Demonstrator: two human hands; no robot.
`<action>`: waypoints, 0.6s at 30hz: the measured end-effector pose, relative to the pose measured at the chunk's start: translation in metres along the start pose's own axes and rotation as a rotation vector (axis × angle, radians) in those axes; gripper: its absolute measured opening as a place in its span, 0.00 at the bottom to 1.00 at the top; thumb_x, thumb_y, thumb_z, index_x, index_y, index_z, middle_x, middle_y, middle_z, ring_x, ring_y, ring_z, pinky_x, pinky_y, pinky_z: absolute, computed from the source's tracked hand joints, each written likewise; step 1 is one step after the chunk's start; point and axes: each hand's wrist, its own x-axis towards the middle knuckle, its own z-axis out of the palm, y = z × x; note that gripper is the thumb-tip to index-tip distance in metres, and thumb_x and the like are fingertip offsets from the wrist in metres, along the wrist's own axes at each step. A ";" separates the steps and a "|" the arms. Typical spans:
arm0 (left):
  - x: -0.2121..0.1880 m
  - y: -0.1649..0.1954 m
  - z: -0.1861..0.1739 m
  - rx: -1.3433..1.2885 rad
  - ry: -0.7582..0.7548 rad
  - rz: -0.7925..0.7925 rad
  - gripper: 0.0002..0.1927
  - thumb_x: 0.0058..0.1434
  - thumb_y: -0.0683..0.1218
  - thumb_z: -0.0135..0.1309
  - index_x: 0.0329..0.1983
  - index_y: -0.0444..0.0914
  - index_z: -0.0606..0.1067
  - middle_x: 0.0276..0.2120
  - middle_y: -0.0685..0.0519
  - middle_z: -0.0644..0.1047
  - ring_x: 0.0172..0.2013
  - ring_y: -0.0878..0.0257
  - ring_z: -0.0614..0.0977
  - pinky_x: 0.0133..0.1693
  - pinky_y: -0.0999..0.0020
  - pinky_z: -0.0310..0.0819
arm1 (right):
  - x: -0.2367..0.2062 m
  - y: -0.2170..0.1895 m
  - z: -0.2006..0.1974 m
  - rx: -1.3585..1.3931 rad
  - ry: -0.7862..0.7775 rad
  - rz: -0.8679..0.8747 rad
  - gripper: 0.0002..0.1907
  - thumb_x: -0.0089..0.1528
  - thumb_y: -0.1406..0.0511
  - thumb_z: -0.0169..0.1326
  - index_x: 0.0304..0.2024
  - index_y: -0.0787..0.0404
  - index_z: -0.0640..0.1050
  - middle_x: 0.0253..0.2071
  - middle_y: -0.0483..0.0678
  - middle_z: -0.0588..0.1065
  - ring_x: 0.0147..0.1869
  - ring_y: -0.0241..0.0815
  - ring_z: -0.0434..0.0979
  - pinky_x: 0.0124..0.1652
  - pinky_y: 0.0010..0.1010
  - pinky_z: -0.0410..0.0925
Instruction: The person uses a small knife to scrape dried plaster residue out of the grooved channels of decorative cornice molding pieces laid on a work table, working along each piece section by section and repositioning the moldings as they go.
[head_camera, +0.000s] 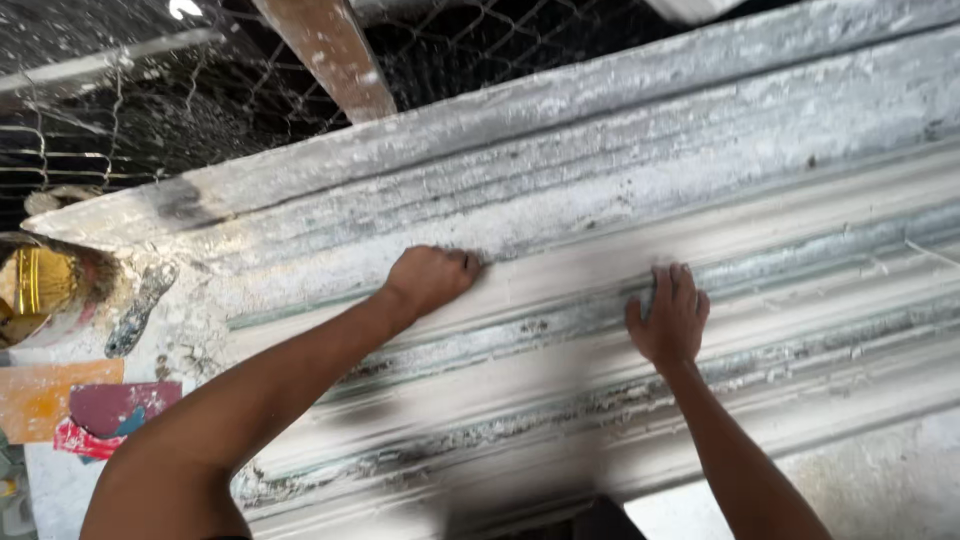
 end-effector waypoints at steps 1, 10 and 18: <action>0.004 0.004 -0.002 0.002 0.000 0.005 0.10 0.66 0.42 0.49 0.49 0.37 0.74 0.34 0.49 0.82 0.29 0.54 0.85 0.25 0.57 0.80 | -0.002 0.001 -0.001 -0.005 -0.003 -0.010 0.32 0.65 0.55 0.51 0.69 0.61 0.68 0.73 0.60 0.62 0.80 0.58 0.55 0.71 0.57 0.49; -0.018 0.024 -0.010 0.037 0.097 -0.105 0.23 0.60 0.41 0.51 0.61 0.39 0.69 0.46 0.50 0.80 0.31 0.52 0.86 0.23 0.59 0.80 | 0.002 -0.003 -0.007 -0.007 -0.016 0.005 0.32 0.64 0.54 0.51 0.68 0.60 0.66 0.73 0.61 0.62 0.79 0.58 0.56 0.70 0.61 0.49; 0.078 0.042 -0.011 0.038 -0.042 -0.037 0.19 0.68 0.45 0.48 0.62 0.43 0.70 0.45 0.49 0.81 0.33 0.51 0.86 0.24 0.55 0.81 | 0.007 -0.003 -0.012 -0.015 -0.028 0.019 0.35 0.62 0.52 0.51 0.68 0.60 0.65 0.72 0.61 0.62 0.79 0.60 0.54 0.69 0.64 0.49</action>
